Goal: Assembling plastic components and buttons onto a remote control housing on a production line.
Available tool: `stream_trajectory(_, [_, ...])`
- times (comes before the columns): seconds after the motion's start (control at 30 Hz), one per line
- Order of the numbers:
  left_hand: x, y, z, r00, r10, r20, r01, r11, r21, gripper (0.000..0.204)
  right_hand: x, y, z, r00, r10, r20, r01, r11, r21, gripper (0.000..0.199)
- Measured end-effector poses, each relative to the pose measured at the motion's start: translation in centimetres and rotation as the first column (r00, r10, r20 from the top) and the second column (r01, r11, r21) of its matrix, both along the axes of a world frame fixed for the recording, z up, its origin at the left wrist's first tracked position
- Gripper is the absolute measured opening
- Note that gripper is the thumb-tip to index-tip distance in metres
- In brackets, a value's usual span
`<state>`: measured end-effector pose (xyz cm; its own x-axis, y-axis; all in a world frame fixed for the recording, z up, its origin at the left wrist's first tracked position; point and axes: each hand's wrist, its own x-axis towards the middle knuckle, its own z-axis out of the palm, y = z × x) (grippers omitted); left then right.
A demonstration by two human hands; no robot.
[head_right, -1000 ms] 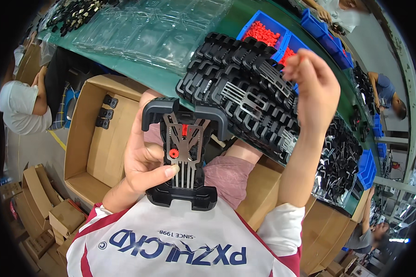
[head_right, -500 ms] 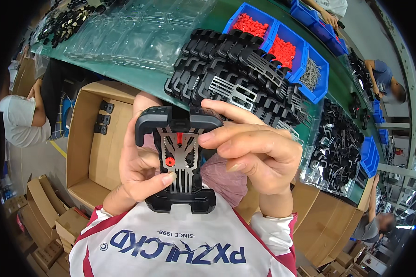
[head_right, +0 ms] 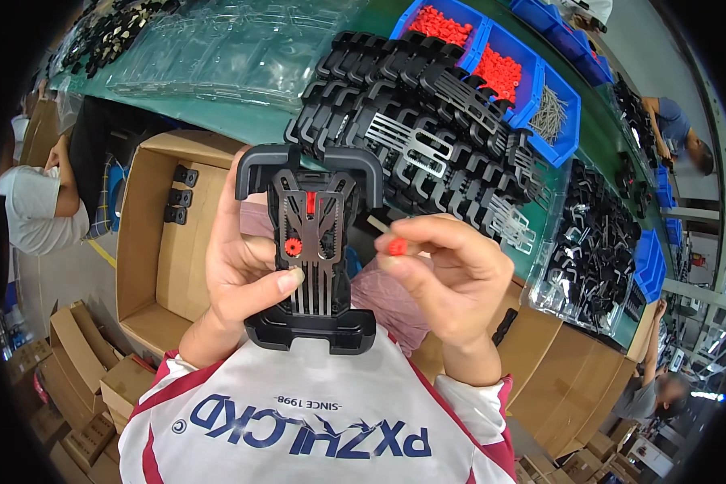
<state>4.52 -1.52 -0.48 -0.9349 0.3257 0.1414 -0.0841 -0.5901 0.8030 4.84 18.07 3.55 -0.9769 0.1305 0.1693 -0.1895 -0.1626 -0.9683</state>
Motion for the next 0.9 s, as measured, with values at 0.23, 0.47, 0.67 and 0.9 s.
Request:
stream_trajectory(0.23, [-0.1,0.1,0.2,0.999,-0.033,0.021,0.034,0.997,-0.064,0.094,-0.6,-0.1,-0.8,0.972,0.205,-0.114,-0.171,0.952,0.255,0.024])
stream_trajectory(0.47, [-0.2,0.4,0.4,0.999,-0.046,0.020,0.047,0.995,-0.092,0.094,-0.7,0.1,-1.3,0.949,0.309,-0.062,-0.258,0.875,0.411,0.026])
stream_trajectory(0.67, [0.0,0.7,0.1,1.000,-0.004,0.026,0.005,0.999,-0.052,0.094,-0.5,-0.3,-0.6,0.961,0.275,0.034,-0.269,0.899,0.345,0.029])
stream_trajectory(0.9, [-0.3,0.2,-0.4,0.998,-0.018,-0.055,0.012,0.994,-0.104,0.095,-0.4,-0.9,-1.0,0.976,0.215,-0.043,-0.185,0.913,0.363,0.022])
